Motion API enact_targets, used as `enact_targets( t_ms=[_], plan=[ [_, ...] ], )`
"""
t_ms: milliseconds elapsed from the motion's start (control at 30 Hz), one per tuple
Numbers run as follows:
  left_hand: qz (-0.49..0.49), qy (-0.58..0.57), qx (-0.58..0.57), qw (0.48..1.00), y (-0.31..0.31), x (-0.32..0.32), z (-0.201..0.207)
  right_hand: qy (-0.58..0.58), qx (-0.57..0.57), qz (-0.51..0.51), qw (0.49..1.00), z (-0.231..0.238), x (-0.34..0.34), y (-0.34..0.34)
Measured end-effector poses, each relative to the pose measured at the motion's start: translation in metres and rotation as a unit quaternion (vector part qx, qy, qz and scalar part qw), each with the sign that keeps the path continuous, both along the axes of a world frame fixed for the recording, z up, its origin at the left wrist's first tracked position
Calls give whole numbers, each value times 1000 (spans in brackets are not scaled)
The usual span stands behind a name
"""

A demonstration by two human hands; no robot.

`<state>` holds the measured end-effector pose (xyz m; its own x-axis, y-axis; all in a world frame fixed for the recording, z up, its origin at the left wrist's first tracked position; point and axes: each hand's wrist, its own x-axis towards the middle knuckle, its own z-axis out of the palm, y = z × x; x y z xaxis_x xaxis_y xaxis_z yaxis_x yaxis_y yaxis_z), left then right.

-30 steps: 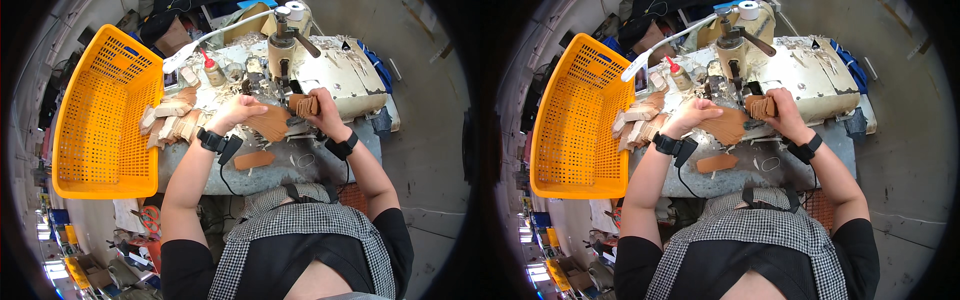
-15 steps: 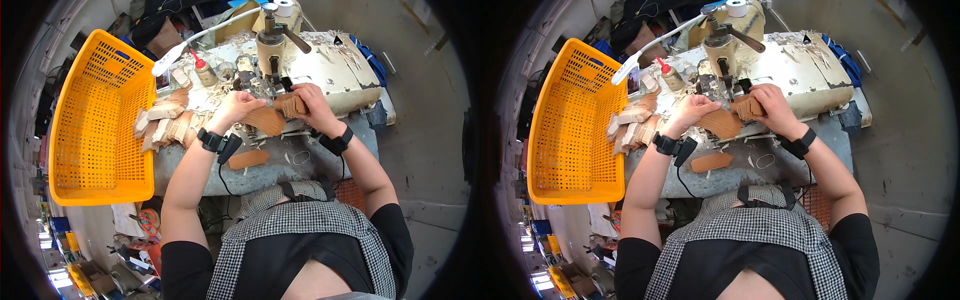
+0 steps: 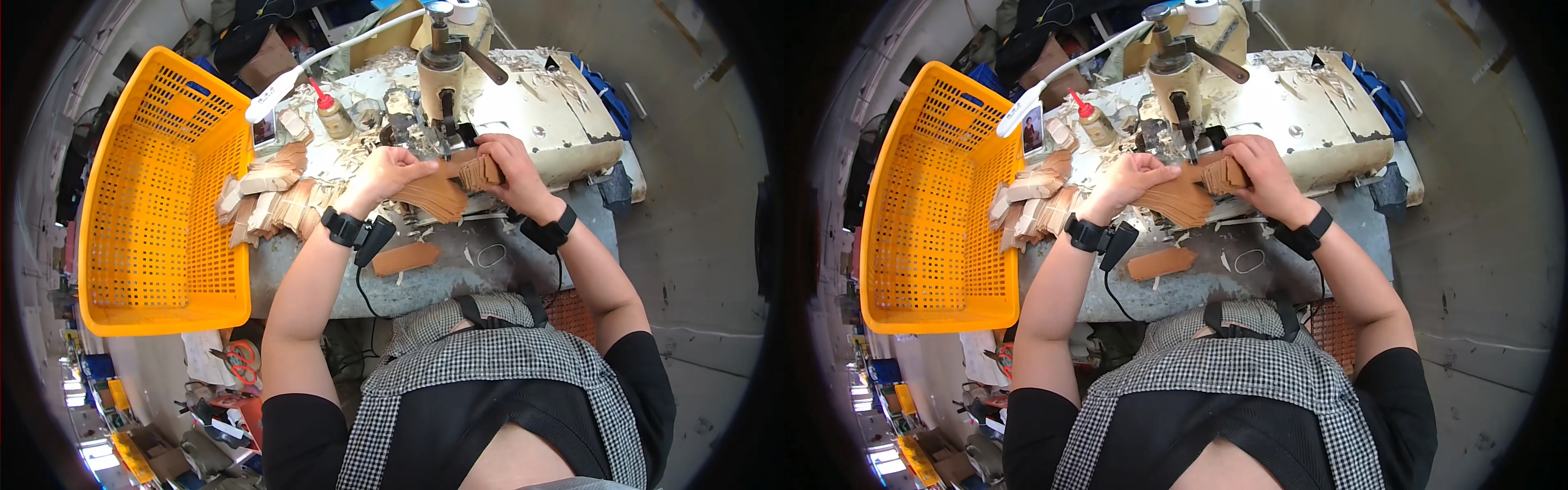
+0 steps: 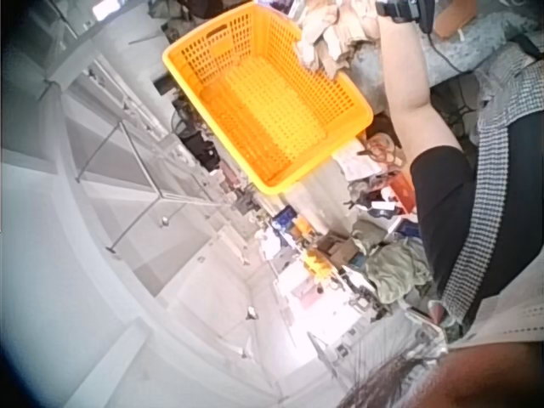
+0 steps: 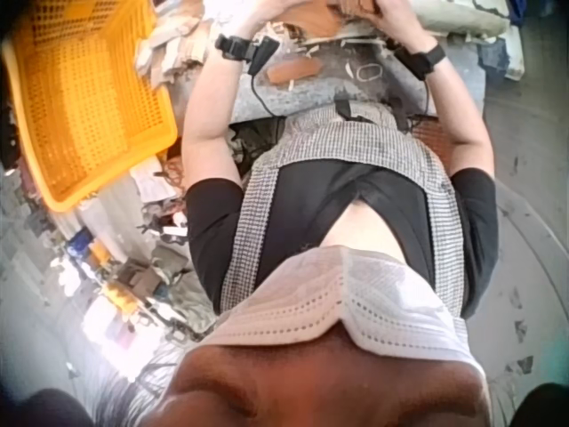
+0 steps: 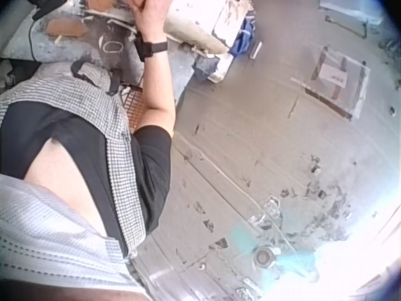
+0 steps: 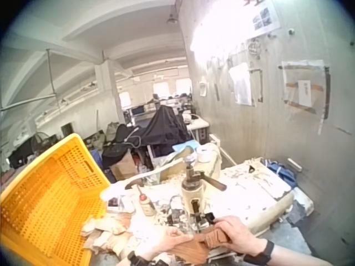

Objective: The recorder uses a skiving machine to thin the edges of leather pieces for shoe manufacturing.

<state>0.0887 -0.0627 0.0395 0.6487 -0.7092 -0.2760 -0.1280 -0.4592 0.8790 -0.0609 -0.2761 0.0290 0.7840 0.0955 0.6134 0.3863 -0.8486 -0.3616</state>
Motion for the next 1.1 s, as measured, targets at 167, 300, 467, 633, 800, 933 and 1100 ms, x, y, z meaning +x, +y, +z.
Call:
enact_targets(
  t_ms=[167,300,467,633,800,933,1100],
  plan=[
    [-45,124,-90,987,9,3,3,30,49,-22,998,-13,-7,-11],
    [4,161,-63,985,17,12,1,35,148,-38,988,-14,-11,-7],
    [7,46,6,999,2,1,6,8,29,-6,1000,-2,-3,-3],
    [-19,85,-58,995,8,4,6,14,9,-19,1000,-7,-4,-5],
    [40,101,-48,993,13,11,1,21,124,-37,991,-13,-9,-8],
    [33,12,-9,999,2,4,1,16,33,-15,999,-4,-4,-4],
    [-54,99,-38,993,4,2,9,26,7,-28,999,-6,-6,-5]
  ],
)
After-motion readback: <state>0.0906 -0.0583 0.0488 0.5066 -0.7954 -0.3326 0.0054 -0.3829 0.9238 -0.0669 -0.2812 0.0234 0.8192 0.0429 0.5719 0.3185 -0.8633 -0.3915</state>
